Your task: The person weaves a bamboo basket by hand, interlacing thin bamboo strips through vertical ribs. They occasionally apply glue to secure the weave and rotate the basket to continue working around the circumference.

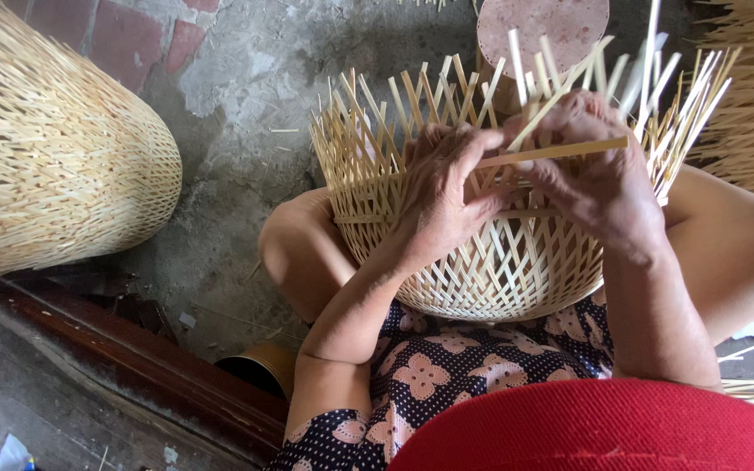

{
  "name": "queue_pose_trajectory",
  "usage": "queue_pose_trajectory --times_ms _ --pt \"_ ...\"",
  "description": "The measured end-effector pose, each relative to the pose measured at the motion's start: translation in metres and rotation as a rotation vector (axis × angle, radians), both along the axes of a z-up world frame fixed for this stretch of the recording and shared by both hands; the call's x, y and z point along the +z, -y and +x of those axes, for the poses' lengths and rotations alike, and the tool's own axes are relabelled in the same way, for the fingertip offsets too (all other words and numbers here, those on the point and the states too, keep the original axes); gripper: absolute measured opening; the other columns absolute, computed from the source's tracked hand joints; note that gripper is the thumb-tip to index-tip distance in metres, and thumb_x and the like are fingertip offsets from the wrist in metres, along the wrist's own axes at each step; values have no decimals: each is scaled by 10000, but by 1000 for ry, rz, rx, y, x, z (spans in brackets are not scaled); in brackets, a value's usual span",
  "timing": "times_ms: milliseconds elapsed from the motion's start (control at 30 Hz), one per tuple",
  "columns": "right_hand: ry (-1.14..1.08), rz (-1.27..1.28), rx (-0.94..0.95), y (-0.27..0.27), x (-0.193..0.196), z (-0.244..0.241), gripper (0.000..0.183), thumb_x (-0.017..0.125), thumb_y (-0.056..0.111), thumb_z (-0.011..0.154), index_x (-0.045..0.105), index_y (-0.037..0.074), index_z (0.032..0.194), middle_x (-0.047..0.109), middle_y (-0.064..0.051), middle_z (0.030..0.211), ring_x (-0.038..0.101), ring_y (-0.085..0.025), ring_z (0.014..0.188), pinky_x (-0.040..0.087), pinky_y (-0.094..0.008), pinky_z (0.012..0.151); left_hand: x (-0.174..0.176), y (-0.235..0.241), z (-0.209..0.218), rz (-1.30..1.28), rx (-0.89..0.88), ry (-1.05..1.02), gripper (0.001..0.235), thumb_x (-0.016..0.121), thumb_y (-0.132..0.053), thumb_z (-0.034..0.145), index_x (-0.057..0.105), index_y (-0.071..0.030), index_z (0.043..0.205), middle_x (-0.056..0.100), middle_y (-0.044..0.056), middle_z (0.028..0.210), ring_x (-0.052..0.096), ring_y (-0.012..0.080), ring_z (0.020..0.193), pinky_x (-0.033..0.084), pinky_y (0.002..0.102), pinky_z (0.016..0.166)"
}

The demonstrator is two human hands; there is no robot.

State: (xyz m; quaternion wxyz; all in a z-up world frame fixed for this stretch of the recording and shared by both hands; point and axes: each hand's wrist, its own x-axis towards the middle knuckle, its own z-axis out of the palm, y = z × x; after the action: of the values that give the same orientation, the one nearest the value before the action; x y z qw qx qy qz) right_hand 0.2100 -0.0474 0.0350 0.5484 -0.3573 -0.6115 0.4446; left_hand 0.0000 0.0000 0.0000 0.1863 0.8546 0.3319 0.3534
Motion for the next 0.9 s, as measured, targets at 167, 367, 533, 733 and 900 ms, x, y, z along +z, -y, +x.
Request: queue_pose_trajectory --times_ms 167,367,533,733,900 --pt "-314 -81 12 -4 -17 2 76 661 120 1135 732 99 1152 728 -3 985 653 -49 837 535 -195 734 14 2 2 -62 -17 66 961 985 -256 699 426 -224 1480 633 -11 1151 543 133 1026 384 339 975" --pt "83 105 -297 33 10 0 140 700 151 1021 668 94 1145 712 -53 1007 681 -120 869 573 -282 749 18 2 4 -86 -23 128 1025 985 -267 714 370 -229 1533 673 -66 1038 541 118 984 387 322 976" --pt "1102 573 -790 20 15 4 100 799 197 949 754 136 1013 750 -105 939 620 -257 783 429 -431 795 18 4 8 -56 -4 174 1086 977 -241 722 312 -234 1581 674 -57 1148 575 113 1040 406 306 1053" --pt "705 134 -388 9 -18 37 157 766 252 1044 694 127 981 674 15 842 570 -71 696 480 -312 741 23 7 4 -82 -31 203 1146 970 -251 727 240 -202 1610 618 -8 1215 587 115 1116 457 336 1137" --pt "443 -109 -274 16 -28 45 161 729 224 1074 675 114 969 684 40 770 609 22 622 492 -162 499 15 4 9 -267 -8 181 957 965 -245 802 370 -134 1543 669 9 1083 593 105 866 583 219 773"
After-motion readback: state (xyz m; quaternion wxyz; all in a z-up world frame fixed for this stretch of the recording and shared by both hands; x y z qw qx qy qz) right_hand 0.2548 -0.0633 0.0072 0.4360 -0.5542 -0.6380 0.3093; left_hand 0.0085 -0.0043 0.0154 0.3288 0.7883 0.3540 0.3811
